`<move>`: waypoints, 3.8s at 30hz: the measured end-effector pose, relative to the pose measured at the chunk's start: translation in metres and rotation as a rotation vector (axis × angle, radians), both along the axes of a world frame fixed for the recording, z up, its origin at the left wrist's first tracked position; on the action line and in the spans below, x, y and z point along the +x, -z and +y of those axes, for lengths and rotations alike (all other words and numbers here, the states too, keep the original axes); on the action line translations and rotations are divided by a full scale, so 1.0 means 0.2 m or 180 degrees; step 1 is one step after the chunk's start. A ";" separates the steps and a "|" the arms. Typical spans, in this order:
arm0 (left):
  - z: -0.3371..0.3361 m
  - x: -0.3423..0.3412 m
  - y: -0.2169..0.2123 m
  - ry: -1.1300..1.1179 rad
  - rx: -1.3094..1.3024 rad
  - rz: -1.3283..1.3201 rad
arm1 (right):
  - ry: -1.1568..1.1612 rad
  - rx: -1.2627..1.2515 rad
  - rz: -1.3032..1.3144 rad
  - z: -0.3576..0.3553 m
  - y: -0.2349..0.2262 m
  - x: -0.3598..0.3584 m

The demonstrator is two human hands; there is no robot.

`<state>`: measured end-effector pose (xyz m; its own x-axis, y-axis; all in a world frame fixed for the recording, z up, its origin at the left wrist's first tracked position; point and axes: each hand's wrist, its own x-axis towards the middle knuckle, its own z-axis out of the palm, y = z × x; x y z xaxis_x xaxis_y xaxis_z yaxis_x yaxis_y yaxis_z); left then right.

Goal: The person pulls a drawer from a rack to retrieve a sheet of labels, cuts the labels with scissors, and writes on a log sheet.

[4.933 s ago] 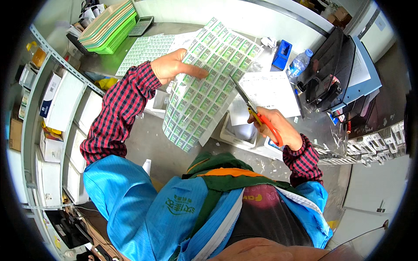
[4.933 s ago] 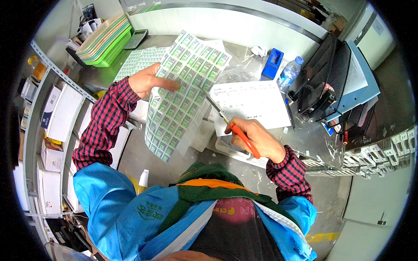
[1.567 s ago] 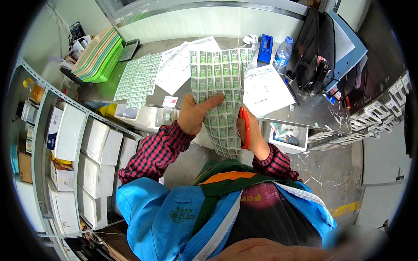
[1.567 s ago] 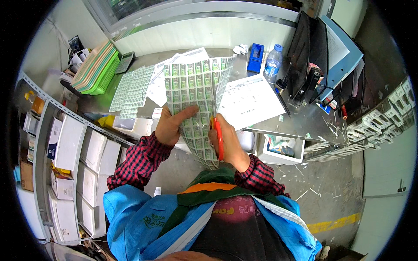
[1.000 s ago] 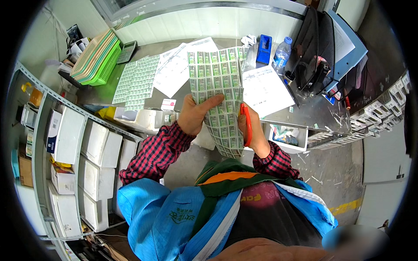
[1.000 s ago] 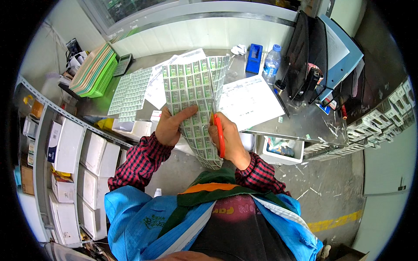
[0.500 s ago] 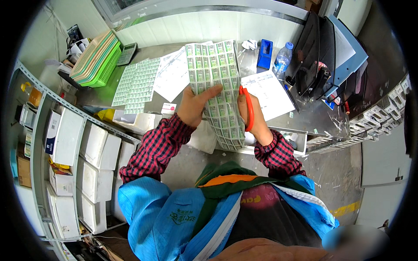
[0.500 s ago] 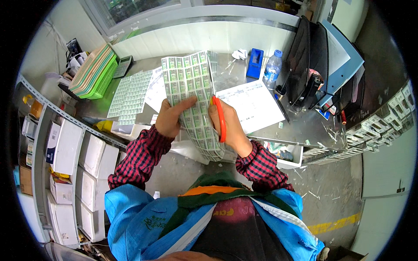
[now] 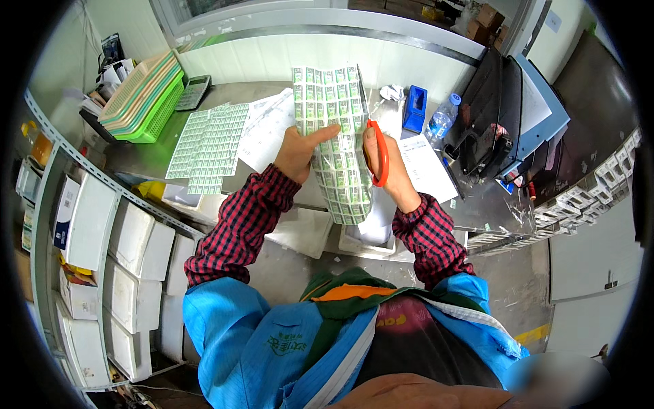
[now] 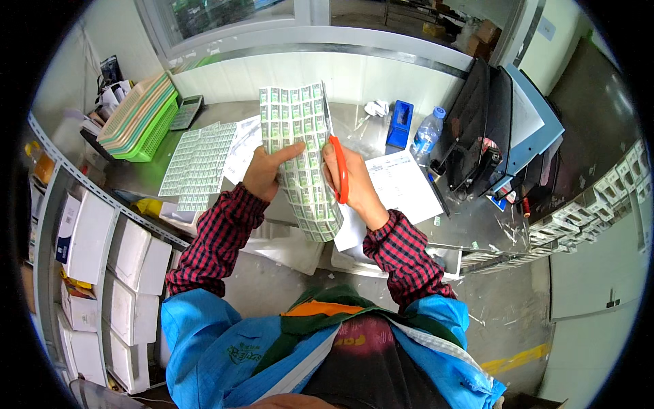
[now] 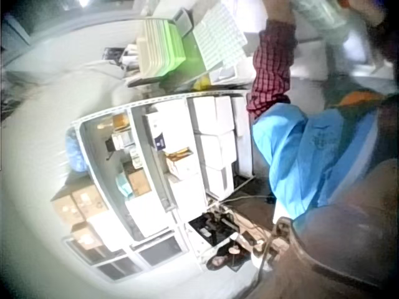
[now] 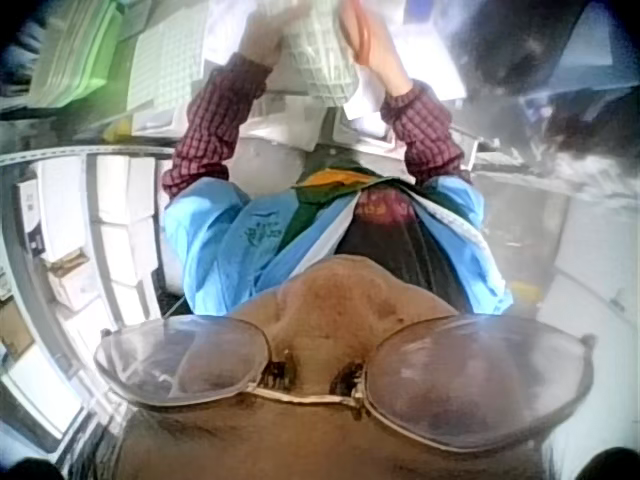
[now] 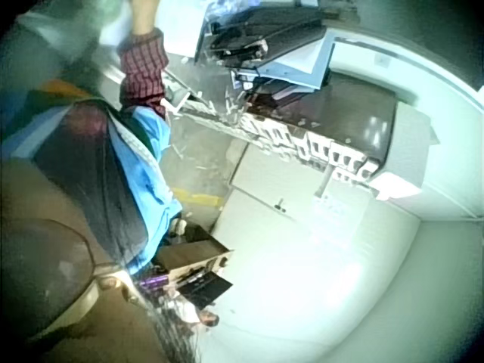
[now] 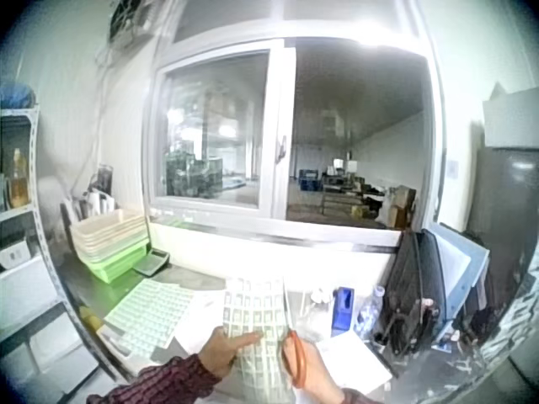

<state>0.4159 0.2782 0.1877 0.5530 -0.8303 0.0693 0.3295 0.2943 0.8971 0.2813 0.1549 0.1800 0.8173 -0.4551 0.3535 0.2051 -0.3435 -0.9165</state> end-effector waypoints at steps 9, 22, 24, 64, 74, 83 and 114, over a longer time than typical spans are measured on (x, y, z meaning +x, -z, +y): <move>-0.03 0.18 0.08 0.0167 0.0043 0.0175 | 0.0316 0.0276 0.0357 -0.03 0.05 0.22; 0.26 0.59 0.50 -0.0537 0.0053 0.0820 | 0.0404 0.0640 0.0974 -0.15 0.13 0.27; 0.28 0.60 0.56 -0.0744 0.0048 0.0982 | 0.0752 0.0132 0.1443 -0.27 0.18 0.26; 0.35 0.08 0.52 -0.1240 -0.0579 0.0607 | 0.1864 0.0699 -0.0847 -0.27 0.48 -0.53; 0.20 -1.10 1.06 -0.1185 -0.0162 0.1148 | 0.1305 0.1668 -0.0899 -0.60 0.54 -1.72; -0.42 -1.90 0.79 0.0398 -0.0374 0.1378 | 0.2616 0.1782 -0.0657 -0.61 0.60 -2.88; -1.32 -3.98 0.71 0.0902 -0.0041 0.1946 | 0.4177 -0.3676 -0.2115 -1.79 -1.00 -5.26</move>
